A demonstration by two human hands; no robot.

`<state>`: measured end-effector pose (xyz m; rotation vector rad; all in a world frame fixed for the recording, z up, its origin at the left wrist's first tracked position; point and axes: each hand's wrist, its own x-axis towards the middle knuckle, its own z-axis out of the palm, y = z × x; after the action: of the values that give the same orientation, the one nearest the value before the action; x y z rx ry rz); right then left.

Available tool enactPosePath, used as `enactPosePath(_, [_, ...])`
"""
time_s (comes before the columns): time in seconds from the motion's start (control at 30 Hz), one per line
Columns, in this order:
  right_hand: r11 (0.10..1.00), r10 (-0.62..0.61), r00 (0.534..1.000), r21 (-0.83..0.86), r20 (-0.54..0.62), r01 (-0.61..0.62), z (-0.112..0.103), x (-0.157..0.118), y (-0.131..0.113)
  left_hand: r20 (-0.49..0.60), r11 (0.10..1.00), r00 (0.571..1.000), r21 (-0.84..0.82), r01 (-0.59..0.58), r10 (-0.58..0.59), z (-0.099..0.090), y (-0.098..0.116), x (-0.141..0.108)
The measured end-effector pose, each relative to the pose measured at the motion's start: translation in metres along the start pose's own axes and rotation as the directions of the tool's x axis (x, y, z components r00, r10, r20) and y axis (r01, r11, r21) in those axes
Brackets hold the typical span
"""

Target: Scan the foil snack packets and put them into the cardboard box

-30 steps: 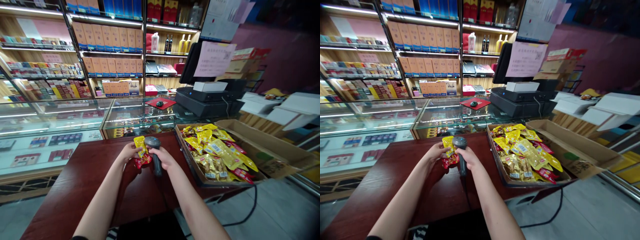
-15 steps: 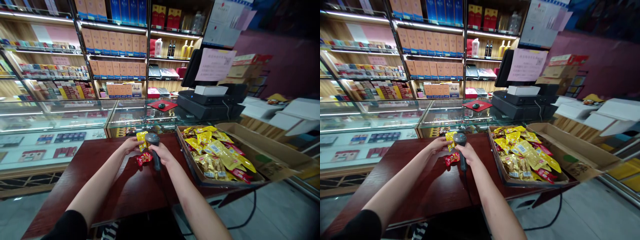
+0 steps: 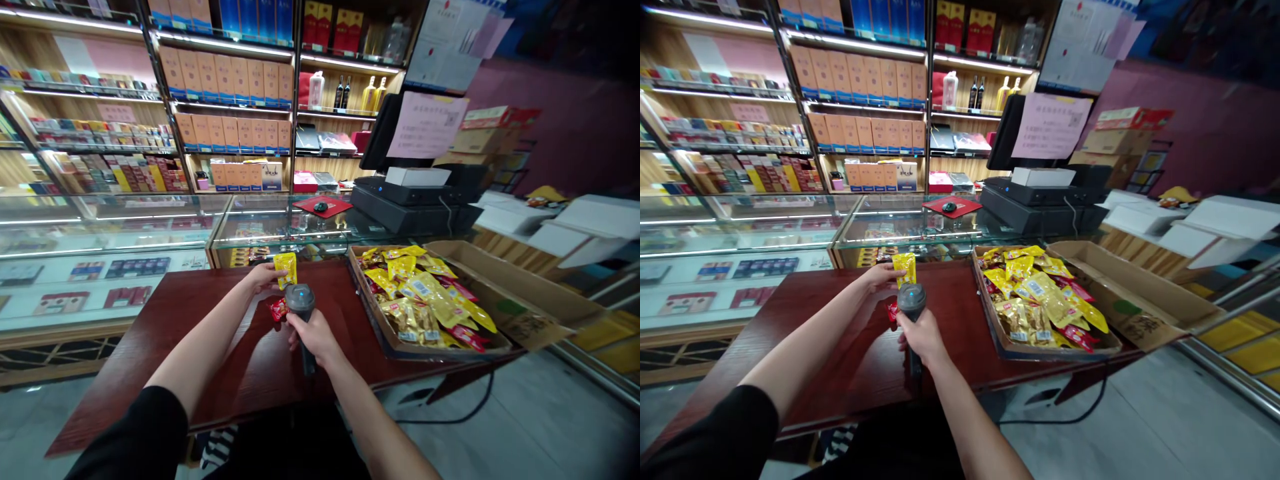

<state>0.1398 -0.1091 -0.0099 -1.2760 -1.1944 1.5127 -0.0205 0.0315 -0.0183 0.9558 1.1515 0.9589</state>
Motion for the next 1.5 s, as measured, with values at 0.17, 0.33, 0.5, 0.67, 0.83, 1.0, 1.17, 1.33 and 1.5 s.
enactPosePath(0.17, [0.994,-0.068,0.998,-0.078,0.016,0.069,0.0,-0.014,0.005,-0.027,1.0,1.0,0.023,0.01,-0.009,0.003,0.0,0.0])
enactPosePath(0.33, [0.986,-0.102,0.995,-0.129,0.014,0.103,-0.004,-0.017,0.008,-0.027,1.0,1.0,0.03,0.003,-0.002,0.002,-0.002,0.003])
enactPosePath(0.5, [0.987,-0.1,0.995,-0.129,0.0,0.1,-0.005,-0.015,0.009,-0.017,0.998,1.0,0.057,-0.001,0.002,0.004,0.001,0.003])
enactPosePath(0.67, [0.991,-0.089,0.996,-0.1,-0.007,0.088,-0.004,-0.016,0.009,-0.014,0.998,1.0,0.063,0.009,-0.008,0.004,0.002,0.003])
enactPosePath(0.83, [0.986,-0.153,0.988,-0.072,-0.022,0.151,-0.009,-0.012,-0.002,-0.007,0.999,1.0,0.049,-0.004,0.004,0.005,0.002,-0.003])
enactPosePath(1.0, [0.933,-0.357,0.918,-0.107,-0.171,0.343,-0.029,0.017,-0.035,0.051,0.993,0.999,0.118,0.001,-0.007,0.017,0.011,-0.015])
enactPosePath(1.17, [0.953,-0.301,0.937,-0.03,-0.18,0.3,-0.056,0.04,-0.071,0.136,0.995,0.991,0.102,-0.005,-0.009,0.048,0.027,-0.015])
enactPosePath(1.33, [0.944,-0.329,0.908,-0.077,-0.26,0.32,-0.099,0.038,-0.091,0.181,0.997,0.983,0.061,-0.036,0.025,0.105,0.042,-0.004])
enactPosePath(1.5, [0.95,-0.297,0.879,-0.026,-0.374,0.31,-0.165,0.027,-0.099,0.278,0.997,0.96,0.057,-0.053,0.035,0.183,0.049,0.013])
